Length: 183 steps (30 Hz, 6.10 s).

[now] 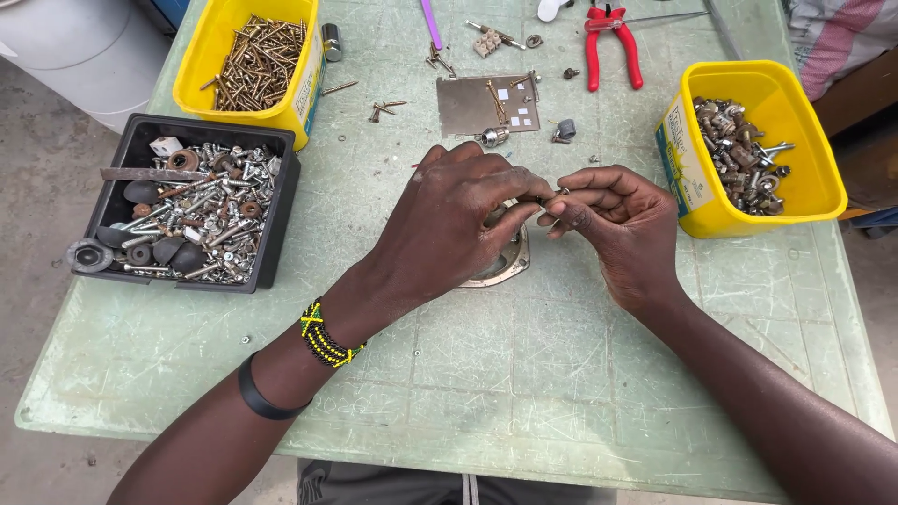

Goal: Sorting various small metal fasteners like screws and bolts from bins and placing them into a metal speaker frame.

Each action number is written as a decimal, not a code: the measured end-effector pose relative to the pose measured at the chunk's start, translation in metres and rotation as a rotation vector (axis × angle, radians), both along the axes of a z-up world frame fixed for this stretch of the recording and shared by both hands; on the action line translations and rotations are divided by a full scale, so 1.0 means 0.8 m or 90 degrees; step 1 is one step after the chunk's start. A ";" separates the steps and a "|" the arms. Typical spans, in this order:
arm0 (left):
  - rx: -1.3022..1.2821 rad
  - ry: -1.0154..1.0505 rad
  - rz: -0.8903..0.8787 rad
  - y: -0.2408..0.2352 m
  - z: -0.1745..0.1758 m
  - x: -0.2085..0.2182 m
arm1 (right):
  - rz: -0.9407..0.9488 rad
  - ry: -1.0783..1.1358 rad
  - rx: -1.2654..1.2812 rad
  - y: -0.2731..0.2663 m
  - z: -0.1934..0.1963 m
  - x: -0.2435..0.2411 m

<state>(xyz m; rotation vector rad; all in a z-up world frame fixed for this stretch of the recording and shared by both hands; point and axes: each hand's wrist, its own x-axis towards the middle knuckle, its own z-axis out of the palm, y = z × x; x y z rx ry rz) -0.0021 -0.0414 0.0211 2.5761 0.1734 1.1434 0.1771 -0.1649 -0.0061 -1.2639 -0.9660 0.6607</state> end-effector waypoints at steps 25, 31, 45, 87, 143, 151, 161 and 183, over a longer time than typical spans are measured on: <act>0.152 0.166 0.410 0.157 0.041 -0.213 | 0.008 0.010 -0.069 0.008 -0.014 0.015; 0.077 0.293 0.424 0.161 0.033 -0.211 | 0.006 -0.001 -0.068 0.007 -0.015 0.015; 0.455 -0.004 0.016 0.006 0.037 -0.037 | 0.019 0.080 0.043 -0.003 -0.012 0.001; 0.313 -0.021 0.056 0.017 0.034 -0.037 | 0.098 0.077 -0.039 -0.002 0.000 -0.008; -0.204 0.310 -0.104 0.018 0.012 -0.035 | 0.044 -0.095 -0.065 0.004 -0.003 0.012; -0.305 0.220 -0.154 0.028 0.033 -0.041 | 0.026 -0.345 -0.091 0.004 0.001 0.018; -0.405 0.113 -0.144 0.062 0.013 -0.046 | 0.102 -0.537 -0.108 0.007 0.013 -0.002; -0.276 0.311 -0.117 0.016 0.030 -0.040 | 0.042 -0.064 -0.054 0.010 -0.016 0.007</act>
